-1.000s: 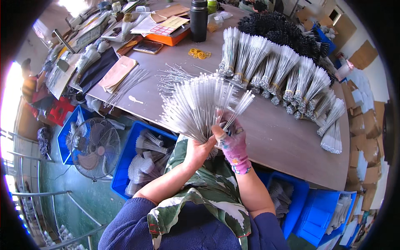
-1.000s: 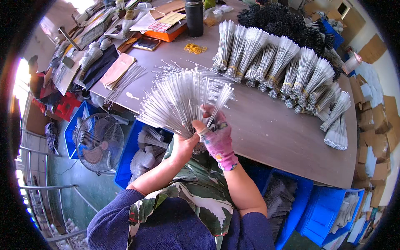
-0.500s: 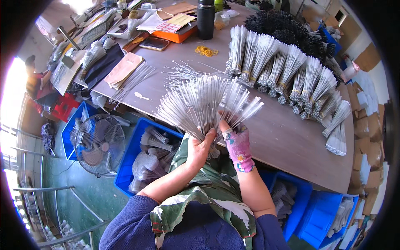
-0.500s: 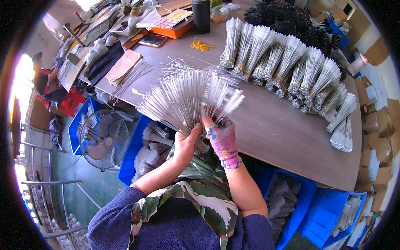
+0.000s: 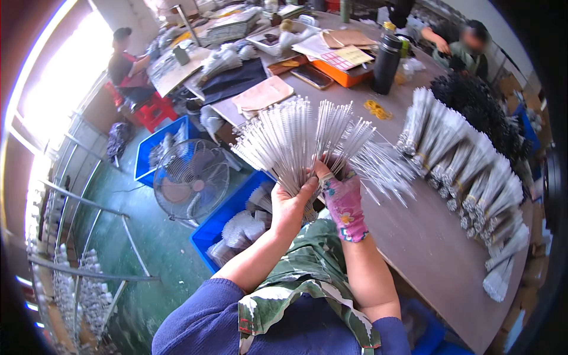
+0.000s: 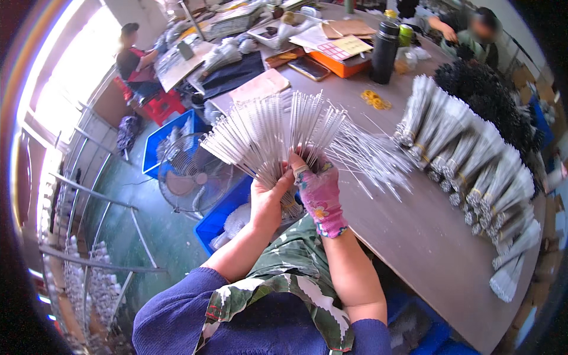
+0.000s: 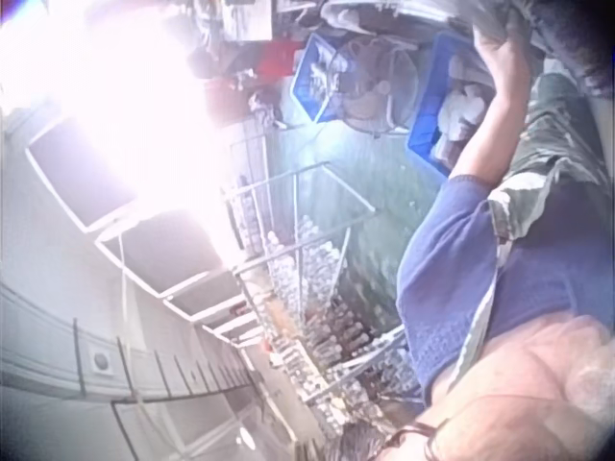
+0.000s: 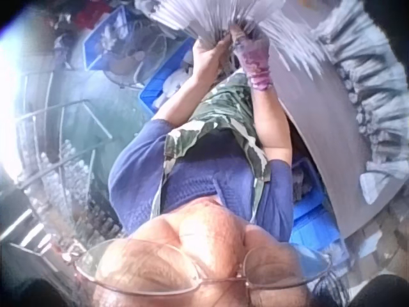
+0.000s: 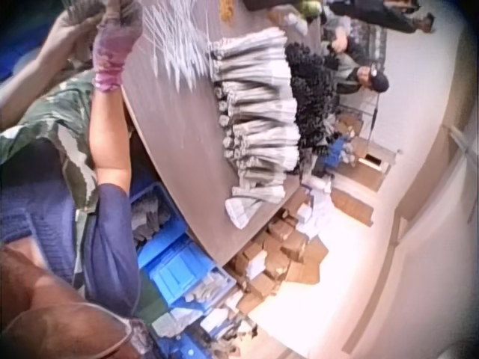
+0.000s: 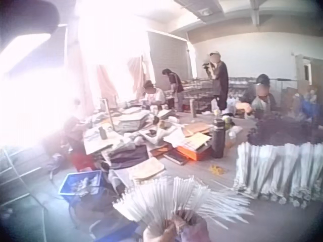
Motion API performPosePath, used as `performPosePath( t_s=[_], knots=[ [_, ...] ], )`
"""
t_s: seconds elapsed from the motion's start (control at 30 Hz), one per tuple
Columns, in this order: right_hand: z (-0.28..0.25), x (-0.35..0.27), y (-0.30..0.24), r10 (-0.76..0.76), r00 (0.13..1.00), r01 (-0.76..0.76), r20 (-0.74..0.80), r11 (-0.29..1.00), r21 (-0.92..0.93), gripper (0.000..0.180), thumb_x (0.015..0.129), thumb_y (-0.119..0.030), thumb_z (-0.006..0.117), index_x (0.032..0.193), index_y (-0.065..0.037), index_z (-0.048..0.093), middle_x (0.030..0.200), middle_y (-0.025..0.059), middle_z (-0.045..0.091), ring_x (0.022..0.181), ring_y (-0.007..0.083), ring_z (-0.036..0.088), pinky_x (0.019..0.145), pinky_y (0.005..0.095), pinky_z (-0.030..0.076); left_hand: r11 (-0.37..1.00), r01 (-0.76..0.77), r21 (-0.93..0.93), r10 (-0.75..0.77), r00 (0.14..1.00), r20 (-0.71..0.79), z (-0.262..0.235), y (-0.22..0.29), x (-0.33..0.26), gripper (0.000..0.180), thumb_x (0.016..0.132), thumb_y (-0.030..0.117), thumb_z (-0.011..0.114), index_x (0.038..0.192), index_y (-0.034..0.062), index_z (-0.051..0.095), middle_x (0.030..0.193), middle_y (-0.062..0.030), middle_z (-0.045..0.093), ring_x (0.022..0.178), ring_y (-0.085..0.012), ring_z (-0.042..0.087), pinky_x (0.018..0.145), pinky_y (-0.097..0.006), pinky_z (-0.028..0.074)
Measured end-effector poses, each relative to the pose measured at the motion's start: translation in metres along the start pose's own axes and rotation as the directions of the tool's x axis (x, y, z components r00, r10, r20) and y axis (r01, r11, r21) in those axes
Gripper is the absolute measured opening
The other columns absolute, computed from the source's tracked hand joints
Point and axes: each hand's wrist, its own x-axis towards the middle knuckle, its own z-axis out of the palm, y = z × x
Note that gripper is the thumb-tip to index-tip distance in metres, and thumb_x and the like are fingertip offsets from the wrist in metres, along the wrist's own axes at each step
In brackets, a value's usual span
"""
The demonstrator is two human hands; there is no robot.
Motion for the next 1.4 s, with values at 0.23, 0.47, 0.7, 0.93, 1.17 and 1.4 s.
performPosePath(
  t_s=[0.23,0.47,0.7,0.93,1.17,1.4],
  knots=[
    [0.02,0.005,-0.004,0.036,0.998,-0.043,0.046,0.989,0.142,0.013,0.082,-0.014,0.069,0.088,-0.004,0.063,0.078,-0.0013,0.061,0.067,0.006,0.053,0.059,0.0193,0.042,0.988,-0.155,-0.026,0.148,0.974,-0.17,-0.006,0.025,-0.003,0.012,0.084,0.004,0.062,0.094,0.0059,0.057,0.087,0.0019,0.057,0.078,-0.0059,0.052,0.07,-0.021,0.042],
    [0.017,-0.005,-0.02,0.075,0.984,-0.124,0.159,0.939,0.321,0.018,0.087,-0.017,0.062,0.097,-0.002,0.062,0.078,0.0018,0.06,0.071,0.009,0.055,0.066,0.0217,0.046,0.978,-0.199,-0.054,0.19,0.971,-0.148,0.004,0.043,-0.018,0.012,0.084,0.004,0.062,0.095,0.0036,0.058,0.088,0.0001,0.059,0.079,-0.0064,0.053,0.071,-0.021,0.042],
    [0.015,-0.014,-0.033,0.104,0.894,-0.222,0.436,0.948,0.229,0.021,0.086,-0.016,0.063,0.103,-0.003,0.063,0.084,-0.0014,0.06,0.073,0.0063,0.053,0.065,0.0177,0.041,0.95,-0.302,0.075,0.309,0.945,-0.11,0.007,0.061,-0.035,0.013,0.081,0.0,0.063,0.093,0.0001,0.059,0.085,-0.0013,0.061,0.076,-0.0071,0.055,0.069,-0.023,0.045],
    [0.024,-0.004,-0.029,0.132,0.903,-0.165,0.409,0.985,0.045,0.016,0.084,-0.01,0.064,0.098,-0.004,0.063,0.076,-0.0013,0.061,0.068,0.0061,0.053,0.062,0.0189,0.041,0.928,-0.332,0.17,0.347,0.936,-0.064,-0.006,0.055,-0.027,0.013,0.08,-0.005,0.061,0.08,0.0031,0.051,0.087,-0.0021,0.056,0.08,-0.0096,0.051,0.075,-0.024,0.042],
    [0.027,-0.007,-0.011,0.024,0.896,-0.138,0.444,0.964,0.227,0.007,0.089,-0.01,0.055,0.089,-0.003,0.057,0.077,0.0059,0.059,0.072,0.0129,0.055,0.067,0.0237,0.044,0.943,-0.334,0.016,0.334,0.938,-0.096,-0.021,0.053,-0.02,0.02,0.078,-0.007,0.062,0.076,0.0051,0.046,0.086,-0.0022,0.052,0.078,-0.011,0.05,0.075,-0.024,0.042],
    [0.021,-0.013,-0.003,0.047,0.952,-0.105,0.302,0.979,0.177,0.024,0.082,-0.01,0.066,0.102,-0.001,0.058,0.081,0.0035,0.06,0.072,0.0104,0.058,0.064,0.0209,0.046,0.976,-0.195,0.093,0.193,0.981,0.037,-0.027,0.043,-0.017,0.016,0.084,0.001,0.06,0.099,0.0031,0.055,0.094,-0.0028,0.057,0.087,-0.0113,0.054,0.078,-0.027,0.044]
  ],
)
